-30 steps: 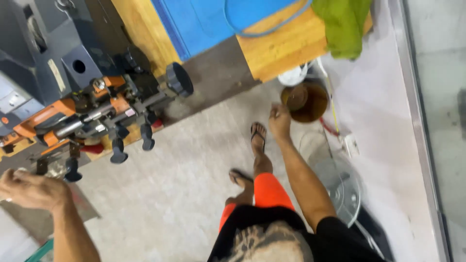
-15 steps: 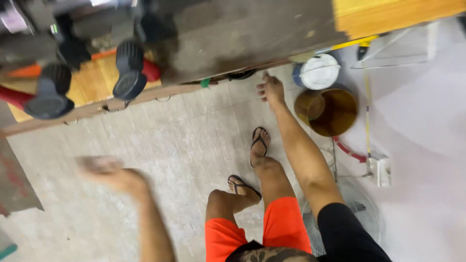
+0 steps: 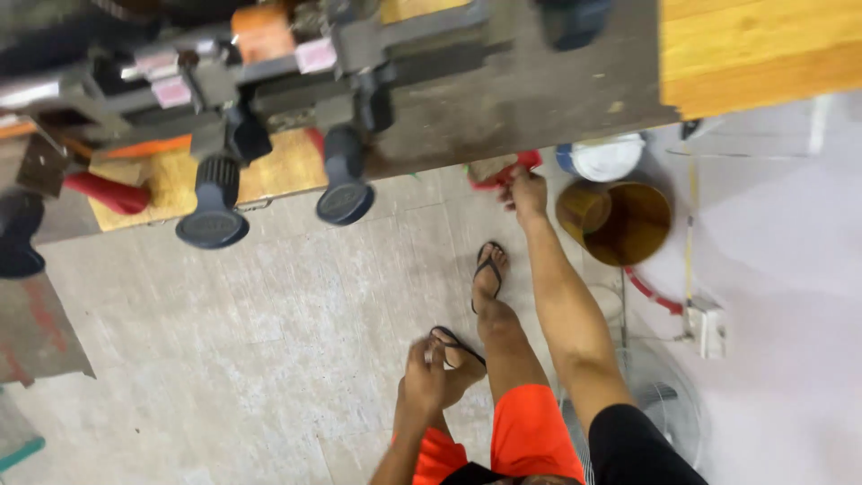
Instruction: The person cleans a wooden workbench using a cloth and then uses a brush to clean a key-cutting machine in a locksmith shop.
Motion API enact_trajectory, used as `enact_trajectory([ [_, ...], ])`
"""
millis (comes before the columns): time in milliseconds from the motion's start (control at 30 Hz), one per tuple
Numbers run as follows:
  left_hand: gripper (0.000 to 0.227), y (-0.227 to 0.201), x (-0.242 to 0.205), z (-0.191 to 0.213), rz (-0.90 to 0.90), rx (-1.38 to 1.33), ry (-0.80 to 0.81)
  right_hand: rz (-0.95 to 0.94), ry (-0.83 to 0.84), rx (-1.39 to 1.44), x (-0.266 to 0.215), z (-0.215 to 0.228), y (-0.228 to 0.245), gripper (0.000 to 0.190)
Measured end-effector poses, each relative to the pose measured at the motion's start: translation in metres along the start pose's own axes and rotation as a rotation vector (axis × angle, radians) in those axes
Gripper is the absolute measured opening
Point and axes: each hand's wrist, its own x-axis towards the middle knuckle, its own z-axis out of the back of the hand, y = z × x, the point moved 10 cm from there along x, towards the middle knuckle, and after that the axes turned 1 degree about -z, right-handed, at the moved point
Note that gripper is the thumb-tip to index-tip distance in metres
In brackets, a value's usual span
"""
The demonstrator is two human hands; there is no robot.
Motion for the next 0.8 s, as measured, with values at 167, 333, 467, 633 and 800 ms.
enact_trajectory([
  [167,0.04,-0.224,-0.039,0.059,-0.878,0.159,-0.359,0.278,0.296,-0.609,-0.125,0.066,0.069,0.035],
  [333,0.07,-0.334,-0.023,0.004,-1.089,0.619,-0.1,0.469,0.572,-0.961,-0.203,0.089,0.127,0.05],
  [467,0.035,-0.345,-0.016,-0.024,-0.895,0.664,0.144,0.438,0.691,-1.037,-0.22,0.114,0.165,0.045],
  [633,0.031,-0.342,-0.038,0.006,-0.755,0.446,-0.029,0.85,0.098,-0.966,-0.146,0.178,0.245,0.016],
  [800,0.034,-0.282,-0.059,0.043,-0.384,-0.11,-0.143,0.826,-0.082,-0.814,-0.066,0.191,0.279,0.017],
])
